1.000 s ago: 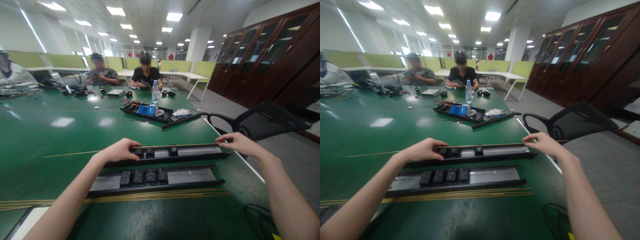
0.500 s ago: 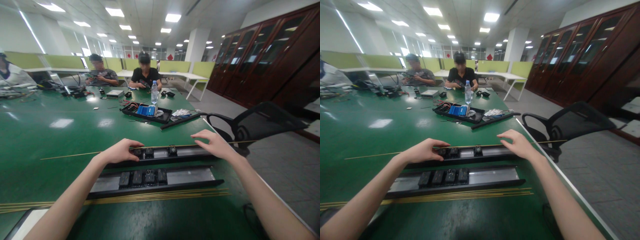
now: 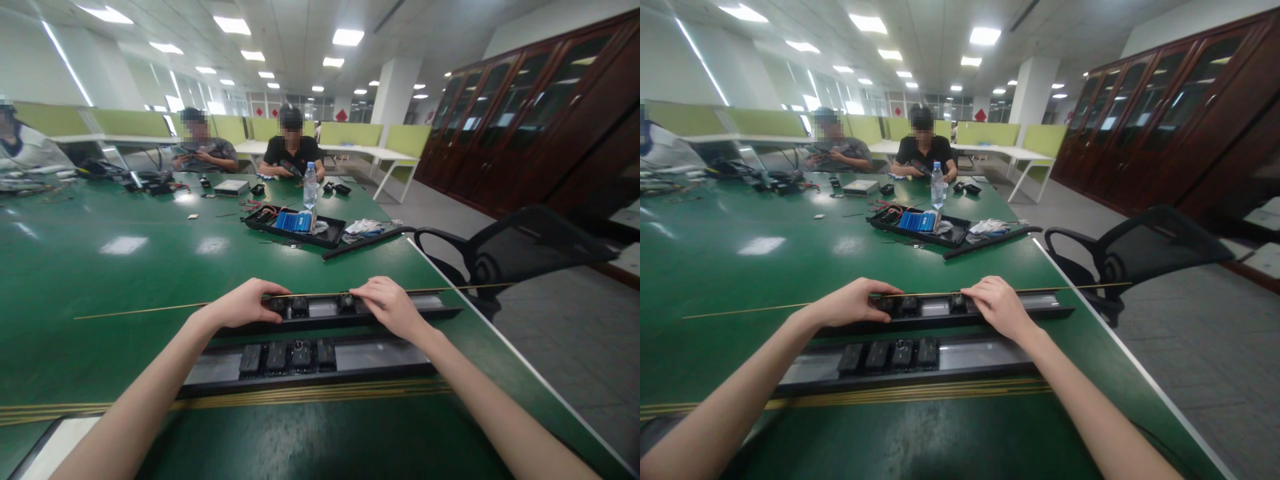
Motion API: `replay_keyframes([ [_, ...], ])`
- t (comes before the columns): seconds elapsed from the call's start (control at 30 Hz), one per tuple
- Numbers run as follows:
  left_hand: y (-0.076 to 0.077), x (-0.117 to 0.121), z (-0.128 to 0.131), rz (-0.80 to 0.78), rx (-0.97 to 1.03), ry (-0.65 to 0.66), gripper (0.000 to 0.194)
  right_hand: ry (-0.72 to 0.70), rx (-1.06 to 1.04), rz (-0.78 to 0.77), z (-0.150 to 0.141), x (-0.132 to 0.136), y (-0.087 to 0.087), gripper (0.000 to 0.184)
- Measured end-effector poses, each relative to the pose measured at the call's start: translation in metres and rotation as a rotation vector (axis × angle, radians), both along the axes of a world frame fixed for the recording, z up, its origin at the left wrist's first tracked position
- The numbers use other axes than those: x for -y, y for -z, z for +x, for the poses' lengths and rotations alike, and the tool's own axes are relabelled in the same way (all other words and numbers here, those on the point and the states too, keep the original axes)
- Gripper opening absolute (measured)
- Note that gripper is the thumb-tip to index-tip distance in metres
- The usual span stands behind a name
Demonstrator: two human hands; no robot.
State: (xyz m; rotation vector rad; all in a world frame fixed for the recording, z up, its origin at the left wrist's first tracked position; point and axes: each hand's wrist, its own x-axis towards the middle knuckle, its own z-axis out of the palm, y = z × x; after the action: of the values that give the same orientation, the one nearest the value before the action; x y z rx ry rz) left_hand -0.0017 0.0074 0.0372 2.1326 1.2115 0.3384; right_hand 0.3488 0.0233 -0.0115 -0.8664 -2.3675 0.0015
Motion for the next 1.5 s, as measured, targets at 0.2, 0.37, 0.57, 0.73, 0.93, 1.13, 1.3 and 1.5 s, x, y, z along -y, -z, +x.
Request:
replay_keyframes([
  [0.2,-0.0008,0.0011,0.0003,-0.028,-0.033,-0.014,0.056,-0.006,0.011,-0.020,-0.0060,0.0037,0.0026,0.038],
  [0.37,-0.0002,0.0015,-0.0001,-0.039,-0.023,-0.008,0.055,-0.026,0.011,-0.044,-0.0069,0.0055,0.0001,0.041],
  [0.57,0.0001,0.0009,0.0002,-0.046,-0.031,-0.010,0.055,-0.036,0.033,-0.052,-0.0045,0.0046,0.0025,0.046],
  [0.73,0.0012,0.0008,0.0005,-0.042,-0.026,-0.016,0.054,-0.039,0.029,-0.057,-0.0040,0.0039,0.0049,0.051],
  [0.93,0.0000,0.0017,0.0006,-0.056,-0.012,-0.010,0.054,-0.030,0.028,-0.060,-0.0049,0.0029,0.0064,0.046],
  [1.13,-0.0017,0.0024,0.0002,-0.060,-0.002,0.007,0.055,-0.030,0.001,-0.060,-0.0058,0.0016,0.0054,0.044],
  [1.3,-0.0025,0.0031,0.0009,-0.067,0.004,0.001,0.056,-0.004,-0.022,-0.051,-0.0067,0.0035,0.0033,0.041],
  [1.5,-0.0007,0.0026,0.0005,-0.079,-0.003,-0.008,0.057,0.036,-0.060,-0.084,-0.0062,0.0033,0.0042,0.035],
])
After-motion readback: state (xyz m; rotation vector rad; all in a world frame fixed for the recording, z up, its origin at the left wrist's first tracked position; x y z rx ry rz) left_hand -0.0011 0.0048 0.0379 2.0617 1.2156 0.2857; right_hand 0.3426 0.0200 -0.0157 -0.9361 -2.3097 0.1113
